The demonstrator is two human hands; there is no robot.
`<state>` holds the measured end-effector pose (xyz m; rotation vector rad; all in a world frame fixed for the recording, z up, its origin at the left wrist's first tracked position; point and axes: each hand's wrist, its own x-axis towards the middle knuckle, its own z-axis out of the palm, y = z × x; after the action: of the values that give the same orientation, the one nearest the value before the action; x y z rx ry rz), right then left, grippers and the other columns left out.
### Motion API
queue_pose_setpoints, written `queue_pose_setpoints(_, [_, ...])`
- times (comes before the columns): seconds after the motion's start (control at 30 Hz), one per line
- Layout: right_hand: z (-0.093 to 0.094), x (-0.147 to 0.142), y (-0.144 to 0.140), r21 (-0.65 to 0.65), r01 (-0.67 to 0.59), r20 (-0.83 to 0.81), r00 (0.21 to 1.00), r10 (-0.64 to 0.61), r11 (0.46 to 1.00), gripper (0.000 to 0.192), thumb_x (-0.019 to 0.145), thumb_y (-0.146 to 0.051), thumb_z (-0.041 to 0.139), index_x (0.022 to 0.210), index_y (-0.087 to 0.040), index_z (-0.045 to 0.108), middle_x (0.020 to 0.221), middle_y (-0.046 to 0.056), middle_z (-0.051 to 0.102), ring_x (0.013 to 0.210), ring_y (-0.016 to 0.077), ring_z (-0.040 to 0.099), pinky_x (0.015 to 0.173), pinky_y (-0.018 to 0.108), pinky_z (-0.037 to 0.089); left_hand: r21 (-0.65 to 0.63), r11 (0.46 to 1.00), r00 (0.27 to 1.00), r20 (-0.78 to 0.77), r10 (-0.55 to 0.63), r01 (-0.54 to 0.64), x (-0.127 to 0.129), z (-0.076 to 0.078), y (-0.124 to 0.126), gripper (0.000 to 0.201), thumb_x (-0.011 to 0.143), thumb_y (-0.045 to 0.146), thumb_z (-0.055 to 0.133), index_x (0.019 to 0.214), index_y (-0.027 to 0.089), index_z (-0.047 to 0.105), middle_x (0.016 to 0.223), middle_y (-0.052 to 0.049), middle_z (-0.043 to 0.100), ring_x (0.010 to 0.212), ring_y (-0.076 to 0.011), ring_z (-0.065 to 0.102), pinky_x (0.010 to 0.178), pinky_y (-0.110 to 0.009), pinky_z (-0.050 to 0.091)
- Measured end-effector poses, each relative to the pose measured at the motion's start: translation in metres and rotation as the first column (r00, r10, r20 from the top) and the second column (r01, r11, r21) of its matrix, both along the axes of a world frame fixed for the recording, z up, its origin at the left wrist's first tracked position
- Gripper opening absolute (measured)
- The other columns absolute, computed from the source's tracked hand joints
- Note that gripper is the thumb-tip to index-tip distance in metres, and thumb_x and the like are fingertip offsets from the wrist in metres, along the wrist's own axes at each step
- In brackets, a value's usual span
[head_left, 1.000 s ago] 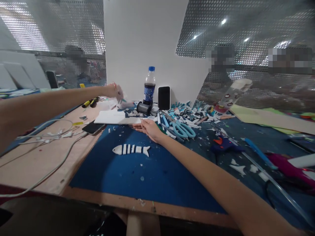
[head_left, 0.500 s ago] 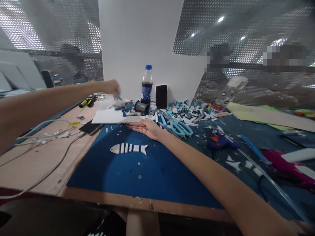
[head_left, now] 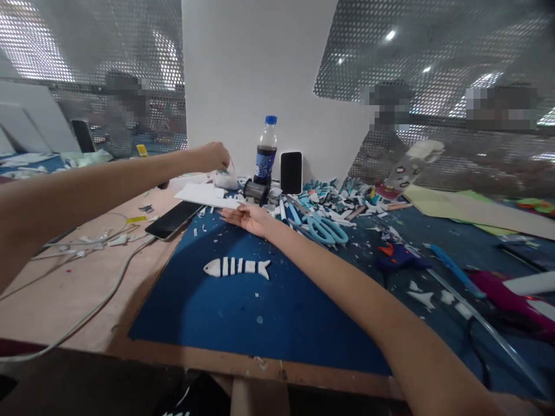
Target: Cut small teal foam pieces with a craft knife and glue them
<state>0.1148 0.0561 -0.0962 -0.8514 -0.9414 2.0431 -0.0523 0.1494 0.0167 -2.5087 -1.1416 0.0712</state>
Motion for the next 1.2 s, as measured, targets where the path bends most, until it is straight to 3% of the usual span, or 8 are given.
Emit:
queue_pose_setpoints(0.13, [0.007, -0.008, 0.002, -0.009, -0.027, 0.101, 0.994, 0.028, 1.0, 0.022, 0.096, -0.009, 0.026, 0.096, -0.012, 0.048, 0.094, 0.01, 0.065, 0.081, 0.0131, 0.067, 0.076, 0.031, 0.055, 0.019, 0.999, 0.996, -0.086, -0.033, 0.034, -0.006, -0.001, -0.017, 0.028, 0.087, 0.012, 0.038, 0.077, 0.017, 0.064, 0.083, -0.004, 0.066, 0.093, -0.0162, 0.054, 0.08, -0.027, 0.038])
queue_pose_setpoints(0.27, [0.025, -0.004, 0.001, 0.003, -0.073, 0.278, 0.958, 0.07, 0.997, 0.028, 0.09, -0.029, 0.053, 0.113, -0.013, 0.055, 0.109, 0.008, 0.059, 0.09, 0.0178, 0.061, 0.076, 0.036, 0.053, 0.016, 0.972, 0.954, -0.199, -0.225, 0.233, -0.013, 0.002, -0.049, 0.041, 0.09, 0.012, 0.027, 0.076, 0.015, 0.065, 0.085, -0.012, 0.063, 0.091, -0.0186, 0.053, 0.081, -0.03, 0.039])
queue_pose_setpoints(0.43, [0.042, 0.03, -0.01, 0.21, -0.001, 0.465, 0.879, -0.1, 0.978, 0.03, 0.09, -0.031, 0.054, 0.115, -0.014, 0.054, 0.112, 0.008, 0.058, 0.094, 0.019, 0.06, 0.078, 0.039, 0.052, 0.275, 0.87, 0.911, -0.072, -0.405, 0.409, -0.023, 0.0, -0.082, 0.041, 0.093, 0.015, 0.028, 0.078, 0.014, 0.066, 0.072, -0.009, 0.06, 0.077, -0.0166, 0.052, 0.069, -0.028, 0.042])
queue_pose_setpoints(0.5, [0.041, 0.048, -0.018, 0.341, 0.05, 0.497, 0.838, -0.225, 0.939, 0.026, 0.091, -0.033, 0.052, 0.105, -0.013, 0.057, 0.098, 0.006, 0.061, 0.08, 0.0146, 0.061, 0.07, 0.032, 0.052, 0.327, 0.844, 0.867, 0.12, -0.483, 0.425, -0.024, -0.012, -0.093, 0.034, 0.093, 0.016, 0.033, 0.085, 0.015, 0.067, 0.077, -0.009, 0.063, 0.077, -0.0158, 0.053, 0.07, -0.028, 0.043])
queue_pose_setpoints(0.6, [0.036, 0.069, -0.031, 0.537, 0.121, 0.487, 0.764, -0.424, 0.835, 0.036, 0.094, -0.033, 0.044, 0.065, -0.014, 0.053, 0.053, -0.004, 0.049, 0.046, 0.008, 0.045, 0.052, 0.023, 0.04, 0.228, 0.821, 0.725, 0.387, -0.569, 0.523, -0.016, -0.042, -0.106, 0.025, 0.09, 0.022, 0.045, 0.085, 0.017, 0.069, 0.078, -0.006, 0.068, 0.075, -0.0147, 0.056, 0.073, -0.029, 0.045])
queue_pose_setpoints(0.8, [0.022, 0.075, -0.055, 0.75, 0.144, 0.391, 0.692, -0.608, 0.645, 0.04, 0.087, -0.027, 0.054, 0.05, -0.019, 0.041, 0.042, -0.005, 0.04, 0.042, 0.0082, 0.039, 0.051, 0.022, 0.033, 0.201, 0.822, 0.604, 0.59, -0.535, 0.532, 0.023, -0.103, -0.113, 0.022, 0.087, 0.023, 0.053, 0.078, 0.016, 0.072, 0.068, -0.005, 0.069, 0.064, -0.0104, 0.06, 0.06, -0.02, 0.048])
queue_pose_setpoints(0.97, [0.006, 0.064, -0.07, 0.734, 0.184, 0.329, 0.745, -0.58, 0.653, 0.043, 0.088, -0.048, 0.046, 0.055, -0.021, 0.04, 0.039, -0.007, 0.038, 0.03, 0.0078, 0.036, 0.035, 0.021, 0.027, 0.217, 0.823, 0.535, 0.668, -0.517, 0.525, 0.032, -0.117, -0.11, 0.021, 0.085, 0.025, 0.056, 0.076, 0.017, 0.073, 0.067, -0.005, 0.07, 0.065, -0.0106, 0.061, 0.059, -0.021, 0.05])
queue_pose_setpoints(1.2, [-0.007, 0.065, -0.071, 0.63, 0.301, 0.204, 0.825, -0.527, 0.716, 0.047, 0.085, -0.055, 0.047, 0.054, -0.021, 0.038, 0.033, -0.009, 0.035, 0.023, 0.0052, 0.028, 0.025, 0.018, 0.022, 0.173, 0.828, 0.553, 0.669, -0.496, 0.534, 0.028, -0.122, -0.116, 0.015, 0.083, 0.023, 0.06, 0.085, 0.019, 0.074, 0.081, -0.005, 0.075, 0.067, -0.0116, 0.057, 0.058, -0.021, 0.05])
